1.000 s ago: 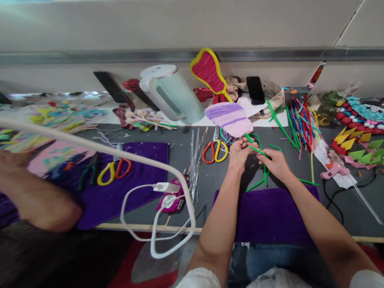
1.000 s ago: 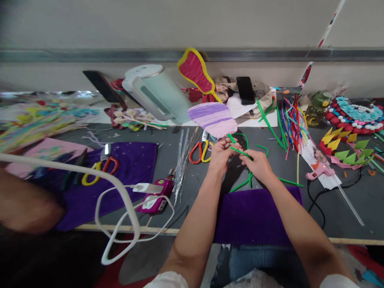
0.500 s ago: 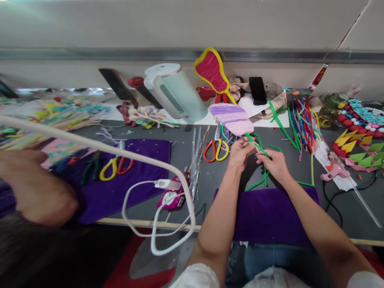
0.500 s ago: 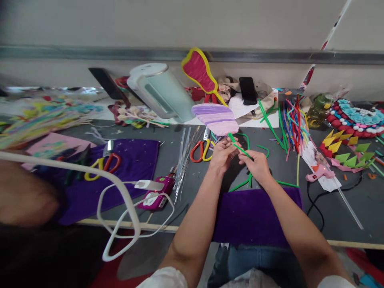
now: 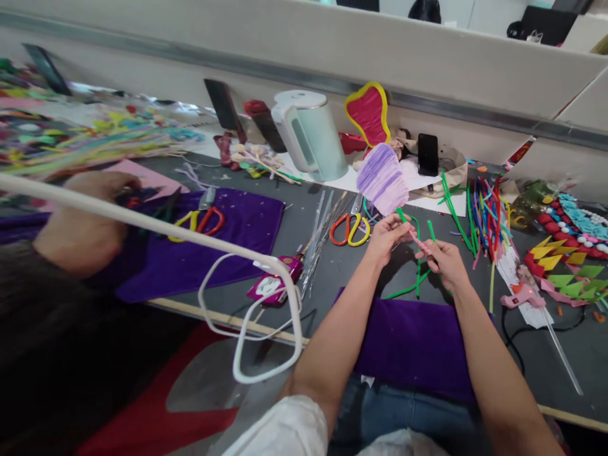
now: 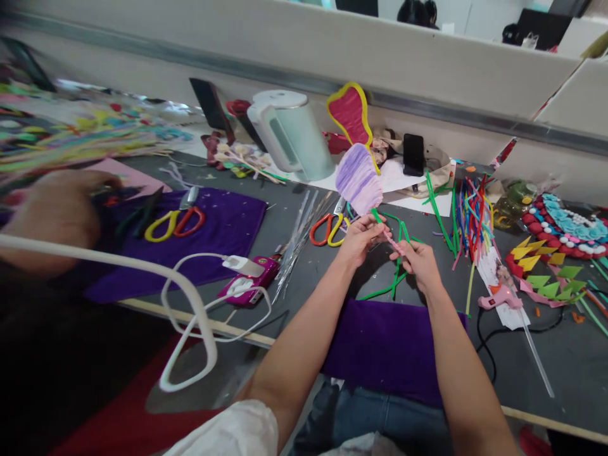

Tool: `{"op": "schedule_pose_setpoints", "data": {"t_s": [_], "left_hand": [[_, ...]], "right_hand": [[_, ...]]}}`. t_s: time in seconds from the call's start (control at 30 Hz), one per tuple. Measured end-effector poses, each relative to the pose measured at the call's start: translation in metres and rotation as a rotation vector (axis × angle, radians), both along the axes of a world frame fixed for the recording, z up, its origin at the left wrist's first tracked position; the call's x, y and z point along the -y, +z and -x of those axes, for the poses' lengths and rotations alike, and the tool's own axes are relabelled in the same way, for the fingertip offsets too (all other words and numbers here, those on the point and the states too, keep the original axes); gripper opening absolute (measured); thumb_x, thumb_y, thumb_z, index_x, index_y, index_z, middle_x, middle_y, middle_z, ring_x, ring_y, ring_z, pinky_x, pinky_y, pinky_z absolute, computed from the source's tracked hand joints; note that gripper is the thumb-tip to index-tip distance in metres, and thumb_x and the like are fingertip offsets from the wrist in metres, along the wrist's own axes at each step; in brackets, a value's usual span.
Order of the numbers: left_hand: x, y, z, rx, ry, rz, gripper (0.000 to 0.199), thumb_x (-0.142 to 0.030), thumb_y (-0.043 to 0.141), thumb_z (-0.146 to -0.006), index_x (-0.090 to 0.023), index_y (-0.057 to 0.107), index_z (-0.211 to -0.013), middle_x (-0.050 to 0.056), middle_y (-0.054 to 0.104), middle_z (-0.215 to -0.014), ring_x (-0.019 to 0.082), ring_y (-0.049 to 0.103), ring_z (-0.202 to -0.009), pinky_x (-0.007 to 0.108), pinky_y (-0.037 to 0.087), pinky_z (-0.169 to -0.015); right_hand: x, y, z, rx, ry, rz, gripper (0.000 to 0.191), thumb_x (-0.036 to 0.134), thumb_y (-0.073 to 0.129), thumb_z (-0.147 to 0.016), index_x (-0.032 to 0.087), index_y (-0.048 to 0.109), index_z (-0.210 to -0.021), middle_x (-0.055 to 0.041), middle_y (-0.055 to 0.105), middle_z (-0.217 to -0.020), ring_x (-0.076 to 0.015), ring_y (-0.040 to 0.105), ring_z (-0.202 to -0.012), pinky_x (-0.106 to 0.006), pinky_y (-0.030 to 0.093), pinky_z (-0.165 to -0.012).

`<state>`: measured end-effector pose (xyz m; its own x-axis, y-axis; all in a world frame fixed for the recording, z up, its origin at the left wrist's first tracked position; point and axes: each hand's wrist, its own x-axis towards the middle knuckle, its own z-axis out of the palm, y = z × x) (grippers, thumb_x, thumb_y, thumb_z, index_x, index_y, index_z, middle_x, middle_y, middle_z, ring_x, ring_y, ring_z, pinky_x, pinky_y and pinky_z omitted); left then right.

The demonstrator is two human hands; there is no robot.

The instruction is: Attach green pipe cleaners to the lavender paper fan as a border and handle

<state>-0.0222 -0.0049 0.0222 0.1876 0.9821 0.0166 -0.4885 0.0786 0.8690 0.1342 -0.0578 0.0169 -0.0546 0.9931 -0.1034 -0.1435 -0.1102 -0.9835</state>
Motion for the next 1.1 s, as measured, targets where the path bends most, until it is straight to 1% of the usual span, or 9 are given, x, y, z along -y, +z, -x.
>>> {"op": "schedule_pose_setpoints", "data": {"t_s": [0.1,0.2,0.3,0.4,0.57,0.67,0.8,0.93,1.1], "left_hand": [[0.001,0.0,-0.002,0.014,-0.031,0.003,0.037,-0.031,0.086,-0.06,-0.015,0.067,-0.087,0.002,0.07,-0.073,0.013,0.066,-0.063,0.026,0.055,-0.065],[0.002,0.0,-0.004,0.034,-0.039,0.027,0.038,-0.03,0.086,-0.058,-0.014,0.066,-0.087,0.003,0.07,-0.072,0.013,0.066,-0.061,0.025,0.054,-0.062],[0.003,0.001,-0.006,0.062,-0.017,0.065,0.038,-0.028,0.087,-0.056,-0.013,0.065,-0.083,0.003,0.07,-0.07,0.013,0.066,-0.059,0.025,0.053,-0.059],[0.003,0.002,-0.007,0.078,-0.008,0.082,0.036,-0.026,0.087,-0.055,-0.013,0.064,-0.079,0.003,0.069,-0.069,0.013,0.066,-0.058,0.024,0.053,-0.057],[0.003,0.003,-0.006,0.058,0.006,0.053,0.036,-0.028,0.087,-0.055,-0.013,0.065,-0.079,0.002,0.068,-0.067,0.013,0.065,-0.056,0.024,0.052,-0.056],[0.001,0.004,-0.004,-0.004,0.064,0.013,0.035,-0.031,0.087,-0.055,-0.014,0.066,-0.078,0.001,0.068,-0.066,0.013,0.064,-0.056,0.025,0.053,-0.057],[0.0,0.002,-0.007,-0.09,0.168,-0.032,0.034,-0.034,0.086,-0.055,-0.015,0.068,-0.077,-0.001,0.065,-0.063,0.011,0.06,-0.052,0.023,0.052,-0.056],[0.001,0.001,-0.012,-0.122,0.192,-0.058,0.036,-0.041,0.085,-0.058,-0.016,0.067,-0.076,-0.002,0.065,-0.063,0.012,0.062,-0.055,0.023,0.053,-0.056],[0.004,0.002,-0.014,-0.079,0.192,-0.034,0.039,-0.047,0.083,-0.06,-0.015,0.062,-0.069,0.001,0.067,-0.064,0.012,0.063,-0.054,0.024,0.053,-0.057]], "right_hand": [[0.0,0.001,0.0,-0.03,0.068,0.039,0.043,0.057,0.072,-0.071,0.015,0.069,-0.08,-0.0063,0.071,-0.07,-0.0034,0.03,-0.038,-0.022,0.014,-0.037],[-0.001,0.001,0.002,-0.033,0.1,0.046,0.041,0.05,0.077,-0.066,0.014,0.07,-0.084,-0.0048,0.07,-0.069,-0.0036,0.03,-0.042,-0.021,0.016,-0.039],[0.0,0.001,0.005,-0.026,0.077,-0.006,0.039,0.046,0.079,-0.065,0.015,0.069,-0.085,-0.0047,0.07,-0.069,-0.0049,0.032,-0.045,-0.021,0.018,-0.04],[0.001,0.001,0.007,0.021,0.052,-0.073,0.038,0.047,0.077,-0.066,0.015,0.068,-0.085,-0.0046,0.07,-0.068,-0.0059,0.032,-0.045,-0.022,0.02,-0.042],[0.002,-0.001,0.009,0.083,0.04,-0.124,0.038,0.05,0.074,-0.068,0.015,0.069,-0.084,-0.0032,0.068,-0.066,-0.0065,0.033,-0.045,-0.023,0.022,-0.043],[0.0,-0.007,0.008,0.161,0.031,-0.121,0.039,0.053,0.068,-0.073,0.016,0.068,-0.084,-0.0029,0.067,-0.066,-0.0067,0.033,-0.044,-0.023,0.023,-0.042],[-0.003,-0.015,0.008,0.322,0.012,-0.164,0.038,0.054,0.061,-0.078,0.017,0.068,-0.082,-0.0017,0.065,-0.064,-0.0089,0.04,-0.046,-0.023,0.027,-0.043],[-0.005,-0.019,0.008,0.326,-0.037,-0.159,0.035,0.049,0.058,-0.081,0.016,0.069,-0.082,0.0014,0.057,-0.056,-0.0096,0.041,-0.049,-0.022,0.03,-0.046],[-0.005,-0.016,0.009,0.283,-0.059,-0.164,0.033,0.046,0.057,-0.081,0.016,0.069,-0.085,0.0057,0.046,-0.052,-0.0093,0.038,-0.049,-0.022,0.028,-0.048]]}}
